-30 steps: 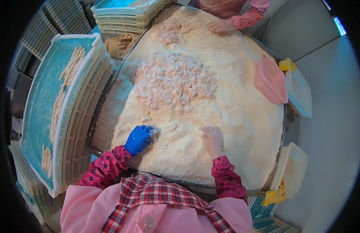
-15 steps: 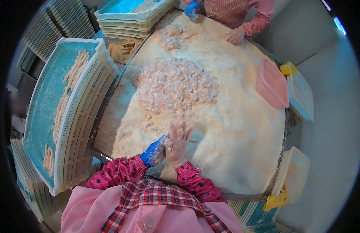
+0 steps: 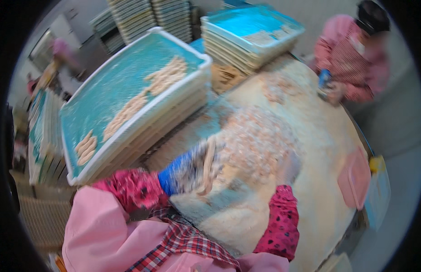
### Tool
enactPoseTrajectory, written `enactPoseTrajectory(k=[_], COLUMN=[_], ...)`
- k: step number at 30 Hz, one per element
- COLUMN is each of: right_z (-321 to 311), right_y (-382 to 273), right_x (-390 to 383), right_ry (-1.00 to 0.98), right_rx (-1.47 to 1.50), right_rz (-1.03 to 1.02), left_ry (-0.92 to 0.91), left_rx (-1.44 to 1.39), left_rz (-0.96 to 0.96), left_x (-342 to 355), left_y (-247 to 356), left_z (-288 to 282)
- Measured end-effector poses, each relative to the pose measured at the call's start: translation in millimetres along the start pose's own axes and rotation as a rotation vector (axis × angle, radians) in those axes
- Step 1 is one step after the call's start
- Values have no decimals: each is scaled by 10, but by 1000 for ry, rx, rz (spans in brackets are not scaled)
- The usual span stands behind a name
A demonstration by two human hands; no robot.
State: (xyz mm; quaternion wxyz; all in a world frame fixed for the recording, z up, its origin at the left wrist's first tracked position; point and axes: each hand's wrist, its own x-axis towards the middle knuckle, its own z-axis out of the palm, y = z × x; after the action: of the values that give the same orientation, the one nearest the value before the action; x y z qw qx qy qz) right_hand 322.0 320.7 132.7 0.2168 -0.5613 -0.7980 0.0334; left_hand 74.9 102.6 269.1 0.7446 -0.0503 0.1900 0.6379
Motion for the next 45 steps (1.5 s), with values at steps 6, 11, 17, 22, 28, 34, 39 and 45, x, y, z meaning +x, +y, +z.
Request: enactPoseTrajectory(k=[6, 11, 17, 22, 28, 34, 39, 45], right_z=[174, 209, 198, 169, -110, -828, -739, -347], right_y=[6, 64, 42, 94, 497, -381, 45, -227], right_x=[84, 84, 85, 128, -9, -489, -1166, -1937], right_ry=[12, -43, 71, -35, -9, -130, -545, -372], right_rx=[99, 203, 183, 179, 875, 735, 586, 474], right_rz=[17, 136, 56, 73, 451, -16, -12, 112], left_ry=[-143, 477, 407, 299, 182, 360, 138, -435], left_rx=[808, 1339, 1924, 1649, 1568, 1835, 1788, 2027], left_rz=[1017, 895, 431, 465, 229, 543, 467, 279], left_x=[-89, 92, 430, 579, -116, -578, -902, -58], left_y=[2015, 3325, 3400, 3393, 3417, 2972, 1541, -135], left_z=[460, 91, -206, -157, -170, -379, 151, -958])
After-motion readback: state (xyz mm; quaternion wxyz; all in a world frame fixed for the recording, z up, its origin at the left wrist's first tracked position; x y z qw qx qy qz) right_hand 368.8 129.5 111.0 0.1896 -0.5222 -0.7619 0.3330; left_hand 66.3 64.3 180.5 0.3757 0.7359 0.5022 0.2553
